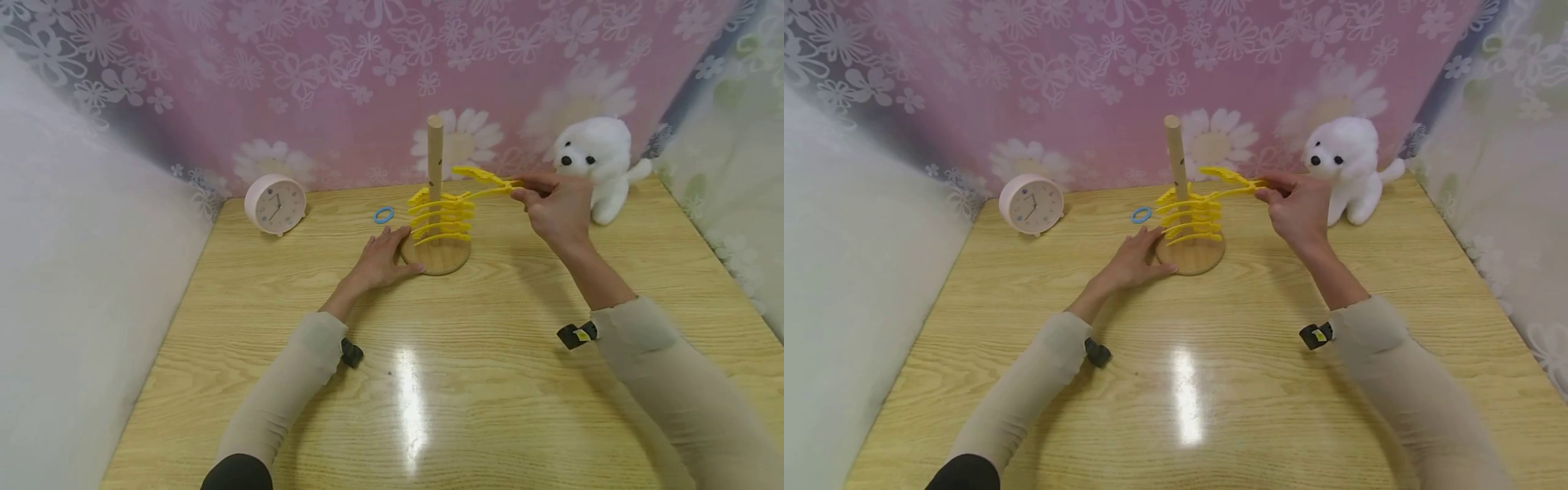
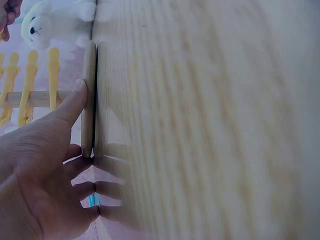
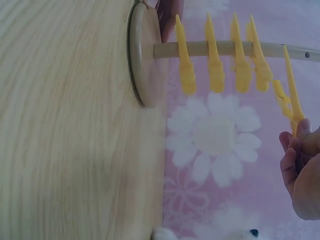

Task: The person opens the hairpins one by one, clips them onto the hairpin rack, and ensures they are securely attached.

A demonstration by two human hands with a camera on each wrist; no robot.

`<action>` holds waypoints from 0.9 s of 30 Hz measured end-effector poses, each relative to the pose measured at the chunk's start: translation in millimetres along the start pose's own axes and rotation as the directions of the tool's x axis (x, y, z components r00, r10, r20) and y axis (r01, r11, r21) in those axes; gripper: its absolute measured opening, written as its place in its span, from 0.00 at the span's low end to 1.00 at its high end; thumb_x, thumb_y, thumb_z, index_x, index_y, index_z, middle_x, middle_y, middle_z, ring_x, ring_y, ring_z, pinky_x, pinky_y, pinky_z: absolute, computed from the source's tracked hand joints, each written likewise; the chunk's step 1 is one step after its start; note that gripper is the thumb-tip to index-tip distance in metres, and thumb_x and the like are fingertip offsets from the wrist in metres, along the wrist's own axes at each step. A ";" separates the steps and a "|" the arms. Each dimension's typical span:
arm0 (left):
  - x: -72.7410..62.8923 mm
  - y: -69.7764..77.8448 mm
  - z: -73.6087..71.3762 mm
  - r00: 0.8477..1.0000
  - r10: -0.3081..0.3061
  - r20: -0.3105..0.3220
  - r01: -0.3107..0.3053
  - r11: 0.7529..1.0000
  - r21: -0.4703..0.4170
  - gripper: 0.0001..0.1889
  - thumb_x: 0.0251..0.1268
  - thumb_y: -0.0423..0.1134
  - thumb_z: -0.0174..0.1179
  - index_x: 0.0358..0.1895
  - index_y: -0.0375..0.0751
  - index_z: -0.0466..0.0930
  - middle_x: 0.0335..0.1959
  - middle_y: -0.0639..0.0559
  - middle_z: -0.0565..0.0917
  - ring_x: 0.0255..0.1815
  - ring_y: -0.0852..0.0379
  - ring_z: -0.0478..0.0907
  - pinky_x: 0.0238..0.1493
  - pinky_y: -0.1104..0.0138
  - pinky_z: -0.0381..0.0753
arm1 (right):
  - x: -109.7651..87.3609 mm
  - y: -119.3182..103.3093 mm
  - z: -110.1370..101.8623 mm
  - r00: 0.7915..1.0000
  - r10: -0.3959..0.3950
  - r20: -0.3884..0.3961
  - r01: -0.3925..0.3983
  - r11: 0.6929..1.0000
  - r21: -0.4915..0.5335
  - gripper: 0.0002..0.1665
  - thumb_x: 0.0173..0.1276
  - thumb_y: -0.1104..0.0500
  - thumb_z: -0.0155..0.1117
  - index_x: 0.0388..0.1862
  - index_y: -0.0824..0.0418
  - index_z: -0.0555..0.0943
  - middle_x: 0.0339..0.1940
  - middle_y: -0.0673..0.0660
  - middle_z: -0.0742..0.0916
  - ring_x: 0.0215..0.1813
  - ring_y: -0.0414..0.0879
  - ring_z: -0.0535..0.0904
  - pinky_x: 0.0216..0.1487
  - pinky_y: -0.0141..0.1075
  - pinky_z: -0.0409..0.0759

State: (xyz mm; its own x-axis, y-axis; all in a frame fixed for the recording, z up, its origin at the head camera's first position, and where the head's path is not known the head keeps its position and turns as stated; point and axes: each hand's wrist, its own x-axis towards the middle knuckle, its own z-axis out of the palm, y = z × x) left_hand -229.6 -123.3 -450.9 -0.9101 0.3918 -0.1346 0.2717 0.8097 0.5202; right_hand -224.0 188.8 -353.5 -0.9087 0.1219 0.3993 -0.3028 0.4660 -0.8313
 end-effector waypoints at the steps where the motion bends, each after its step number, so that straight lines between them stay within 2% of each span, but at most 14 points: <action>1: 0.0 0.1 -0.1 1.000 0.001 0.001 -0.001 1.000 -0.001 0.50 0.69 0.66 0.63 0.86 0.50 0.49 0.85 0.49 0.54 0.87 0.47 0.38 0.85 0.49 0.35 | 0.4 -1.7 2.1 1.000 -0.002 0.005 0.002 1.000 -0.004 0.14 0.72 0.69 0.63 0.53 0.66 0.90 0.44 0.70 0.91 0.32 0.23 0.84 0.18 0.24 0.68; 7: -0.1 0.9 -0.1 1.000 0.006 0.003 -0.006 1.000 -0.011 0.50 0.69 0.66 0.63 0.86 0.50 0.49 0.85 0.48 0.54 0.87 0.46 0.38 0.85 0.49 0.34 | 3.3 -8.7 14.6 0.999 -0.020 0.034 0.020 1.000 0.004 0.18 0.73 0.72 0.59 0.54 0.63 0.90 0.45 0.67 0.91 0.33 0.23 0.84 0.14 0.26 0.60; 13: -0.1 1.0 -0.4 1.000 0.004 0.003 -0.004 1.000 -0.004 0.50 0.70 0.65 0.63 0.86 0.50 0.49 0.86 0.49 0.54 0.87 0.46 0.38 0.85 0.49 0.35 | 6.6 -10.2 25.5 0.999 -0.014 0.048 0.014 1.000 0.004 0.18 0.73 0.73 0.58 0.54 0.64 0.90 0.45 0.67 0.91 0.32 0.22 0.84 0.14 0.25 0.59; 17: 0.0 1.5 -1.4 1.000 0.004 0.008 -0.004 1.000 0.000 0.50 0.70 0.66 0.62 0.86 0.51 0.48 0.86 0.50 0.53 0.87 0.47 0.38 0.85 0.49 0.34 | 7.5 -13.6 31.1 0.998 -0.030 0.058 0.029 1.000 0.011 0.18 0.73 0.72 0.59 0.51 0.61 0.92 0.44 0.66 0.92 0.31 0.22 0.83 0.13 0.25 0.56; 20: 0.4 1.3 -1.6 1.000 0.004 0.011 -0.004 1.000 0.000 0.50 0.70 0.66 0.62 0.86 0.51 0.48 0.86 0.50 0.53 0.87 0.46 0.37 0.85 0.49 0.34 | 8.0 -15.1 36.5 0.997 -0.047 0.068 0.045 0.999 0.022 0.19 0.73 0.73 0.59 0.49 0.59 0.92 0.43 0.64 0.92 0.30 0.26 0.85 0.13 0.26 0.55; 25: 0.0 1.8 -1.6 1.000 -0.009 0.013 0.009 1.000 0.001 0.50 0.70 0.66 0.62 0.86 0.51 0.48 0.86 0.50 0.53 0.87 0.47 0.37 0.85 0.50 0.33 | 8.5 -15.9 45.7 0.995 -0.043 0.089 0.042 0.999 0.014 0.18 0.73 0.72 0.60 0.49 0.59 0.92 0.44 0.63 0.92 0.33 0.24 0.84 0.16 0.25 0.62; 27: -0.4 2.4 -1.9 1.000 -0.013 0.013 0.013 1.000 0.002 0.50 0.70 0.66 0.62 0.86 0.51 0.48 0.86 0.50 0.53 0.87 0.47 0.37 0.85 0.50 0.33 | 8.8 -16.5 48.3 0.995 -0.045 0.089 0.046 0.999 -0.008 0.16 0.73 0.70 0.62 0.49 0.60 0.92 0.43 0.62 0.93 0.30 0.22 0.82 0.16 0.25 0.63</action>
State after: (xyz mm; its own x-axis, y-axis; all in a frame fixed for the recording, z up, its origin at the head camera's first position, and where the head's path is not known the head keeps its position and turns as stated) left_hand -229.2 -122.3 -448.0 -0.9097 0.3864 -0.1521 0.2603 0.8159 0.5163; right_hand -240.9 139.9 -355.0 -0.9160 0.0220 0.4006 -0.3424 0.4779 -0.8089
